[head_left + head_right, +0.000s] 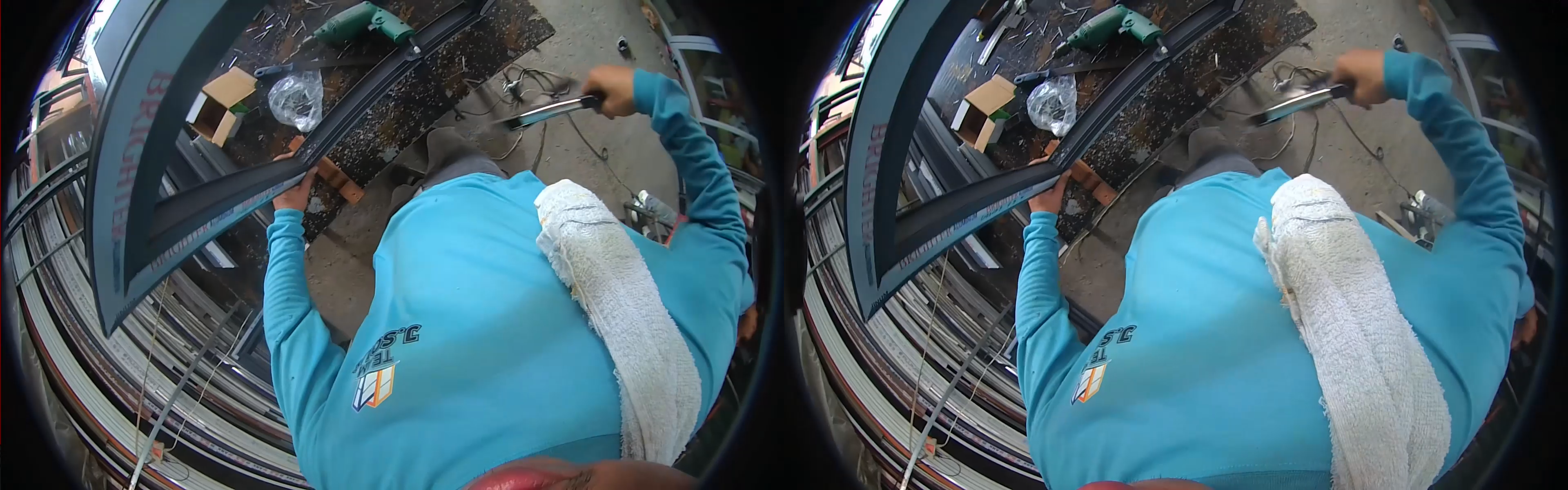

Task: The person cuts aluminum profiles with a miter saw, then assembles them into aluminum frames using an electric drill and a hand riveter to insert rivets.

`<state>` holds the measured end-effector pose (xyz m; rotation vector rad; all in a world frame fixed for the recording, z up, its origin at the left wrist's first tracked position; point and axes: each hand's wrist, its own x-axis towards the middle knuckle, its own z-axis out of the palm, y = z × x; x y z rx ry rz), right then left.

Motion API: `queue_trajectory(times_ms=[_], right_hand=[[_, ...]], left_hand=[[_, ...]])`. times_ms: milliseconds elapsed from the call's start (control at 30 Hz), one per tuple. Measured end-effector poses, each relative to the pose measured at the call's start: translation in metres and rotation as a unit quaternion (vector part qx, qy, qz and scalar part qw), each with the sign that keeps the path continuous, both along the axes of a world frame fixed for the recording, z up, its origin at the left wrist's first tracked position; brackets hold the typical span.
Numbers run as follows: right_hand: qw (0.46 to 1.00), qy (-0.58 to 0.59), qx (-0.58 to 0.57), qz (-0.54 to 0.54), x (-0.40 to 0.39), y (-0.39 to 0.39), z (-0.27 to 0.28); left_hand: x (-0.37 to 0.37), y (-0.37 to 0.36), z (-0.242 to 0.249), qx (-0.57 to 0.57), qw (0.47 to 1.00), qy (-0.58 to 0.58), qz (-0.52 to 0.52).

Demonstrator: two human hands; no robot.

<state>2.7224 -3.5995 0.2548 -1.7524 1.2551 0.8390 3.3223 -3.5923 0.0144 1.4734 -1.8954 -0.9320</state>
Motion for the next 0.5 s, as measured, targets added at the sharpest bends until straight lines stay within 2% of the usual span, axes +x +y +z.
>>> queue_trajectory(times_ms=[100, 200, 233, 333, 400, 467, 500], right_hand=[[0.967, 0.163, -0.084, -0.178, -0.068, -0.014, 0.007], [0.927, 0.121, -0.323, -0.145, -0.125, -0.048, -0.010], [0.946, 0.169, -0.251, -0.116, -0.133, -0.080, -0.012], [0.902, 0.029, -0.417, -0.112, -0.158, -0.149, -0.068], [0.867, -0.072, -0.483, -0.104, -0.150, -0.196, -0.110], [0.873, -0.118, -0.464, -0.096, -0.138, -0.225, -0.135], [0.888, -0.132, -0.431, -0.085, -0.127, -0.231, -0.141]], left_hand=[[-0.007, 0.002, 0.002, -0.053, 0.998, -0.022, 0.026], [-0.010, 0.002, 0.002, -0.053, 0.996, -0.023, 0.060], [-0.012, 0.005, 0.003, -0.042, 0.996, -0.018, 0.076], [-0.021, 0.007, 0.004, -0.052, 0.991, -0.005, 0.126], [-0.022, 0.008, 0.004, -0.008, 0.987, -0.042, 0.154], [-0.029, 0.012, 0.017, 0.038, 0.979, -0.062, 0.191], [-0.009, 0.027, -0.009, 0.060, 0.945, -0.255, 0.198]])
